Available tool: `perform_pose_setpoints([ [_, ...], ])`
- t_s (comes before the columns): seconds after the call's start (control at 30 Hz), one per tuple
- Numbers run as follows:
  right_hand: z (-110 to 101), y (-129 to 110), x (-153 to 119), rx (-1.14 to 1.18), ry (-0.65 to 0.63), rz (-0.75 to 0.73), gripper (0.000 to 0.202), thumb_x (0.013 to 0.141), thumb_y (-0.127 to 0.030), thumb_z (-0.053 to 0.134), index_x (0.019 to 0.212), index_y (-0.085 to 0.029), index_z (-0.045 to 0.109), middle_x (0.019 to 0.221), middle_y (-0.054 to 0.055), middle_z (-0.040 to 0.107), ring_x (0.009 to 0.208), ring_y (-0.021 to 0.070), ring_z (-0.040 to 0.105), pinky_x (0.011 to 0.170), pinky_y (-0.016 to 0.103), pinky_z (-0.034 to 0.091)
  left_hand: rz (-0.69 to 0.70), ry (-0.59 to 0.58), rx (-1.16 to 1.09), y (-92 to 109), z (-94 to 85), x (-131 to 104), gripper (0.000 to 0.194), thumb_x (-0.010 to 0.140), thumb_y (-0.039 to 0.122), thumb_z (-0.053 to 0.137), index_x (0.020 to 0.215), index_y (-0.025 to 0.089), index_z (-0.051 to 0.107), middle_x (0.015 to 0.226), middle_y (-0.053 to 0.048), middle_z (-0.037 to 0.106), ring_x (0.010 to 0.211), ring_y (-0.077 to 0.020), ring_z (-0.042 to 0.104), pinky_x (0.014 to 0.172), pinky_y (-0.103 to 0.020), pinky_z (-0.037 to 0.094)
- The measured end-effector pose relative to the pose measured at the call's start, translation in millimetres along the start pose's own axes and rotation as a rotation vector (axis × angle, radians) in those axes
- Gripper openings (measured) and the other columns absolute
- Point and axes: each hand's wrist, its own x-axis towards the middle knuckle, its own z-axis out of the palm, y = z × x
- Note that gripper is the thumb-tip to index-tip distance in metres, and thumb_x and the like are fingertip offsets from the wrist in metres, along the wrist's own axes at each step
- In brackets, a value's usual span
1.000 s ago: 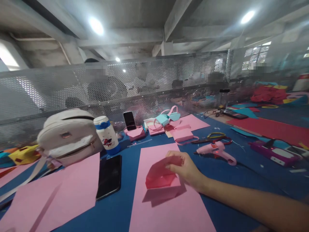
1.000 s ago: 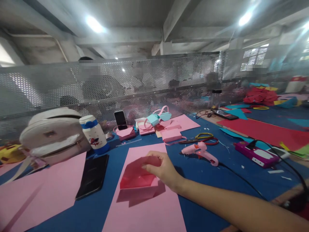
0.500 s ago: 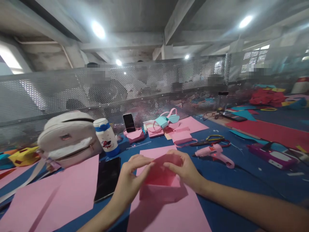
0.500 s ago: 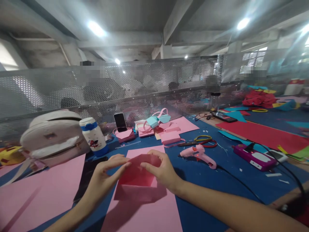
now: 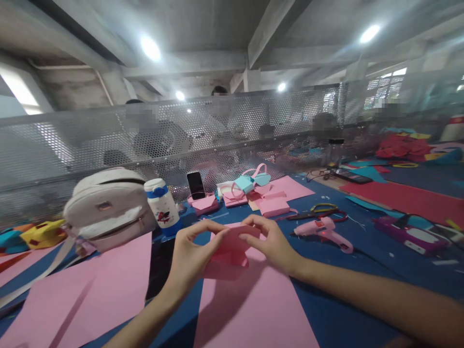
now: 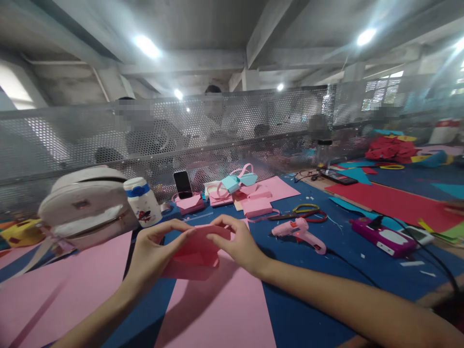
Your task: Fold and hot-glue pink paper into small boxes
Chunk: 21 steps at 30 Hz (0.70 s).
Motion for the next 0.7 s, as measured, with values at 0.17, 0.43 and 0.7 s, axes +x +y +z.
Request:
perform_pose_setpoints([
  [0.17, 0, -20, 19, -0.108, 0.007, -0.140, 0.006, 0.084, -0.024, 0.068, 0.079, -0.021, 0.067, 0.078, -0.001, 0.067, 0.074, 0.0153, 0.057, 0.069, 0.028, 0.042, 0.033, -0.017, 0.006, -2, -3.2, 0, 0.016, 0.083, 0.029, 0.069, 0.071, 0.018, 0.072, 0.073, -0.001, 0.073, 0.070, -0.0160, 0.065, 0.068, -0.023, 0.051],
  [0.43, 1, -23, 23, -0.142, -0.061, -0.233, 0.012, 0.087, -0.030, 0.070, 0.078, -0.022, 0.070, 0.078, 0.000, 0.069, 0.074, 0.0156, 0.058, 0.066, 0.028, 0.042, 0.064, 0.030, 0.006, -5, -9.4, -13, 0.015, 0.085, 0.027, 0.069, 0.072, 0.019, 0.069, 0.074, -0.001, 0.071, 0.073, -0.0154, 0.064, 0.069, -0.023, 0.049],
  [0.7, 6, -14, 10, -0.094, -0.047, -0.216, 0.009, 0.086, -0.028, 0.072, 0.079, -0.021, 0.072, 0.077, 0.001, 0.068, 0.073, 0.0156, 0.055, 0.065, 0.028, 0.041, 0.101, -0.010, 0.039, -14, -7.4, -19, 0.012, 0.087, 0.026, 0.067, 0.077, 0.020, 0.070, 0.080, -0.002, 0.071, 0.078, -0.0180, 0.065, 0.074, -0.028, 0.048],
])
